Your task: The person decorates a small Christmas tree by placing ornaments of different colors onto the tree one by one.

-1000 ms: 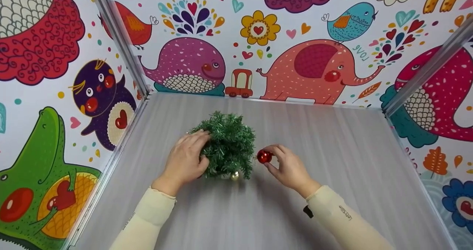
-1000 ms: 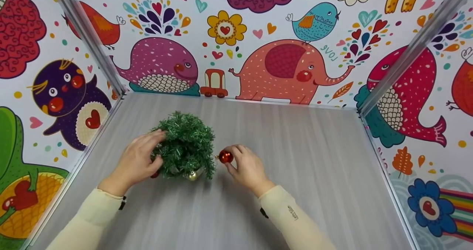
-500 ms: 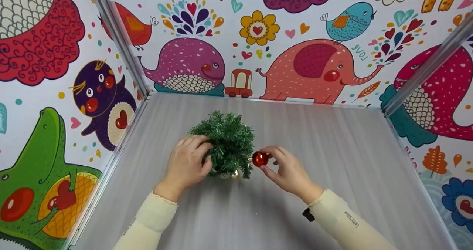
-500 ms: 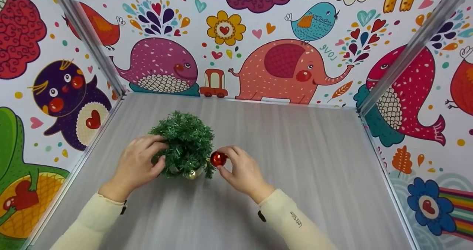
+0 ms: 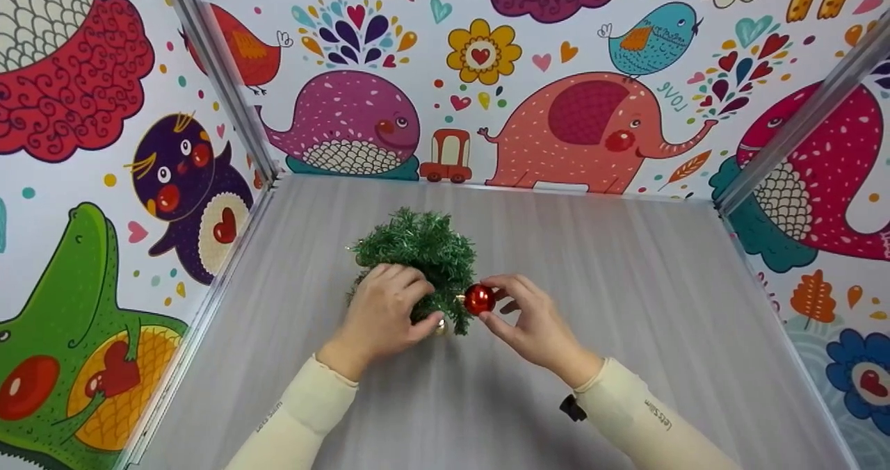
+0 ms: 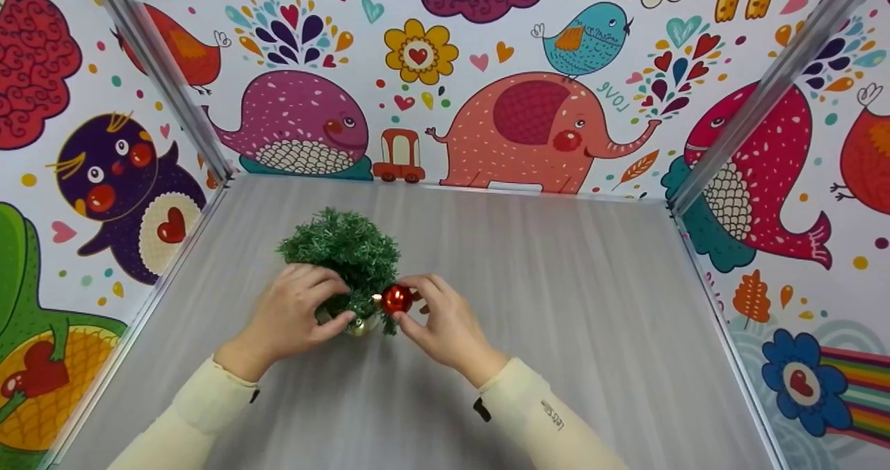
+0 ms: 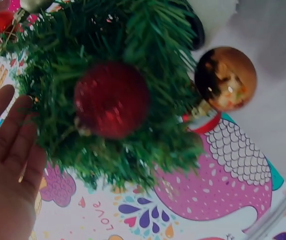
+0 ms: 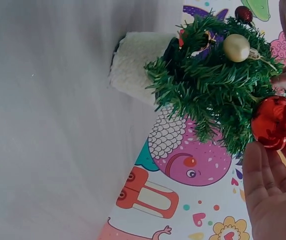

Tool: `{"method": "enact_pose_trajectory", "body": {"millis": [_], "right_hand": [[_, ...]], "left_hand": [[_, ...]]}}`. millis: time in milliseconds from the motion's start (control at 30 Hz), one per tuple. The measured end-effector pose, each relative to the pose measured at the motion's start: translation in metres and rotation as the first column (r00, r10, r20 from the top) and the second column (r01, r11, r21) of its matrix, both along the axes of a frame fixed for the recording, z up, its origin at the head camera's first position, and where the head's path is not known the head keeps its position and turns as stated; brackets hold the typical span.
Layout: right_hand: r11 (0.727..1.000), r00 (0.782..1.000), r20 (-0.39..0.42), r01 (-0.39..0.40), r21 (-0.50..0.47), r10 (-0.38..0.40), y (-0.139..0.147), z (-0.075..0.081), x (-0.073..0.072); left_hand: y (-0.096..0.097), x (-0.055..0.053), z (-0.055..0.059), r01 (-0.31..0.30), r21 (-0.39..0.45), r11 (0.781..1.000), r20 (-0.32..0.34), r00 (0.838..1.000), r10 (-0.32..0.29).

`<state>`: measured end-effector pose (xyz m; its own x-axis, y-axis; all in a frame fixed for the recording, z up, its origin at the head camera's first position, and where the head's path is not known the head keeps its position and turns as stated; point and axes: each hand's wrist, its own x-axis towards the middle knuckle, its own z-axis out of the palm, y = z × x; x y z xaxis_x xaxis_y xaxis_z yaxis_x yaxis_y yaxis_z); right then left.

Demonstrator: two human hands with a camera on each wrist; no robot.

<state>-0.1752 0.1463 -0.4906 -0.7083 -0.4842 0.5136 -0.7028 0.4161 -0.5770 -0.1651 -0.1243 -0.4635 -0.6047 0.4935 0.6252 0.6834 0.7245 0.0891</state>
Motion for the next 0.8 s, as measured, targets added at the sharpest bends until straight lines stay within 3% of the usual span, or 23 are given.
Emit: {"method": "enact_pose_trajectory", "body": {"millis": [267,533,800], "right_hand": [[0.997,0.993,0.112,-0.02,-0.074,0.028,-0.007,0.001,0.002],[0.989,0.983,0.181,-0.01,-0.147,0.037,-0.012,0.004,0.006],[0.985,0.984,0.177,0.001,-0.173,0.03,-0.017,0.03,0.019]], "left_hand": [[0.013,-0.004,-0.004,-0.026,-0.035,0.999,0.069,0.997,0.029],[0.018,-0.009,-0.011,-0.047,0.0,0.999,0.069,0.996,0.047],[0.024,-0.01,-0.015,-0.041,0.06,0.997,0.088,0.995,0.036]]}}
